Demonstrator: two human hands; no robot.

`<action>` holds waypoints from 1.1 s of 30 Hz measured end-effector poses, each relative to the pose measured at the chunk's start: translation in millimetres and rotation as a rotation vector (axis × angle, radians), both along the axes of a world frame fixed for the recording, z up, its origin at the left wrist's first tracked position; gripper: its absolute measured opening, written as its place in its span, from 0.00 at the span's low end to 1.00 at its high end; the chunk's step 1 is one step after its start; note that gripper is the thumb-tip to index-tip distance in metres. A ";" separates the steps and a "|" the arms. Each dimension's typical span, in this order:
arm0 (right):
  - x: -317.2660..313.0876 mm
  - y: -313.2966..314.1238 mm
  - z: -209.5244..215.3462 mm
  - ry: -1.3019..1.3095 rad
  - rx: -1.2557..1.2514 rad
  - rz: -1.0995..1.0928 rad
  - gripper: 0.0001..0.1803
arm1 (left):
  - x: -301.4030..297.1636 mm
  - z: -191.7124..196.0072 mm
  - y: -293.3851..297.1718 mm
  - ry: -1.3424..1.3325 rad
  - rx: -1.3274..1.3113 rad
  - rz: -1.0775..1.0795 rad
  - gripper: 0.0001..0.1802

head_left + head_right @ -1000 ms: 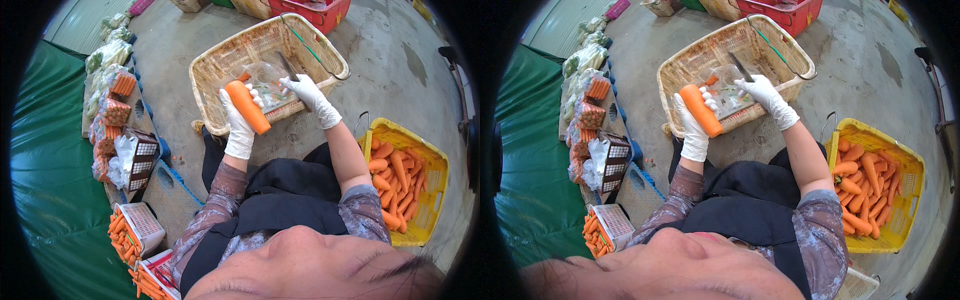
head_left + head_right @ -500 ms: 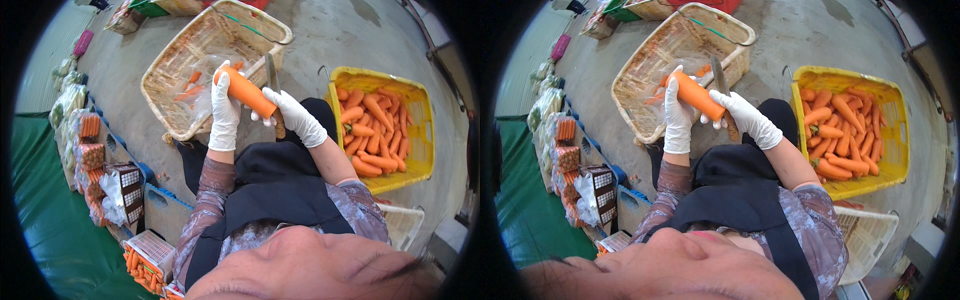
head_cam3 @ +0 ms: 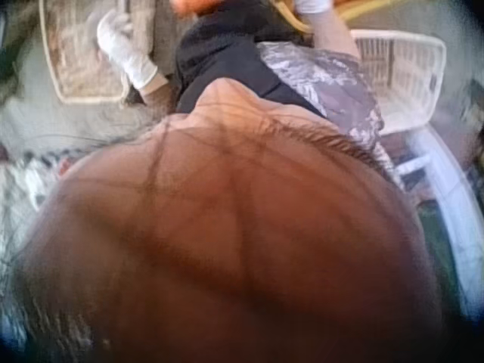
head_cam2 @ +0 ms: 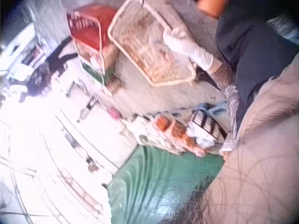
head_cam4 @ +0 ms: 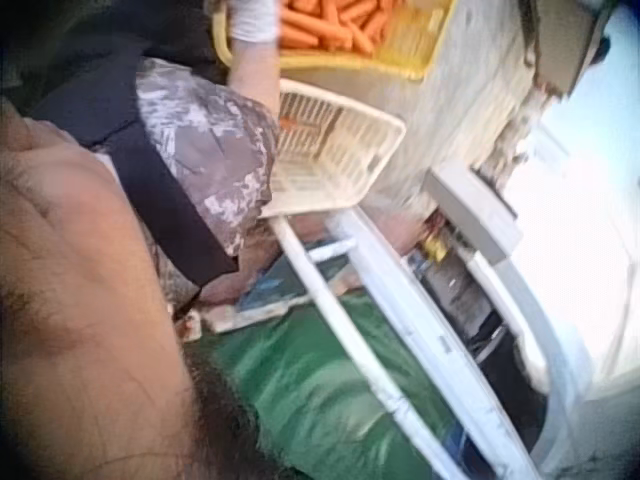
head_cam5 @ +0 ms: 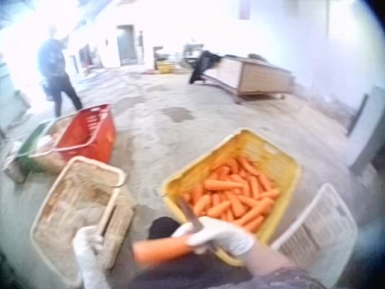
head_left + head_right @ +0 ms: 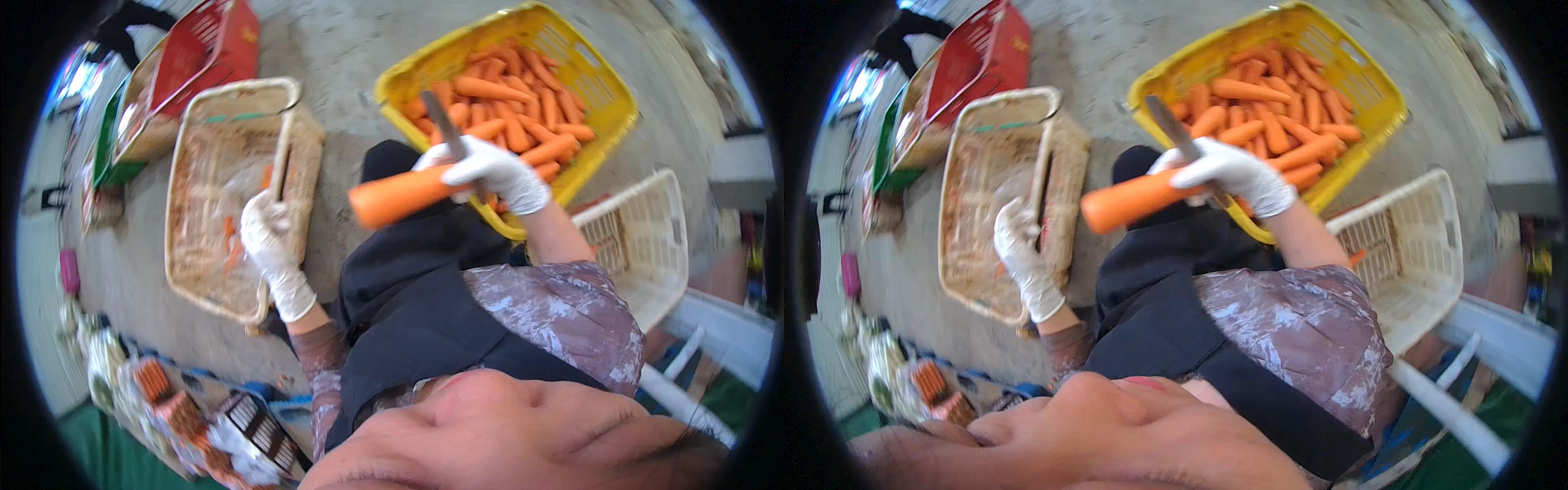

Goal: The person sits on the floor and peels several carrots one by one using a vegetable peeler, placing the peeled carrots into a white basket and the scraps into a smaller basket containing plastic bags.

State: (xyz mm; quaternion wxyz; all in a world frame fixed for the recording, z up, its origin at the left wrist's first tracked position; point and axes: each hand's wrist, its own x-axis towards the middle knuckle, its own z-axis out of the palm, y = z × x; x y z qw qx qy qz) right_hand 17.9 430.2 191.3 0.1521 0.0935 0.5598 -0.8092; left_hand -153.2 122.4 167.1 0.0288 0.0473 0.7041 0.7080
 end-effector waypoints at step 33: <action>-33.3 213.7 -164.5 -0.092 1.855 -0.340 0.20 | -16.5 -56.5 -2.9 -0.229 -0.094 -0.177 0.12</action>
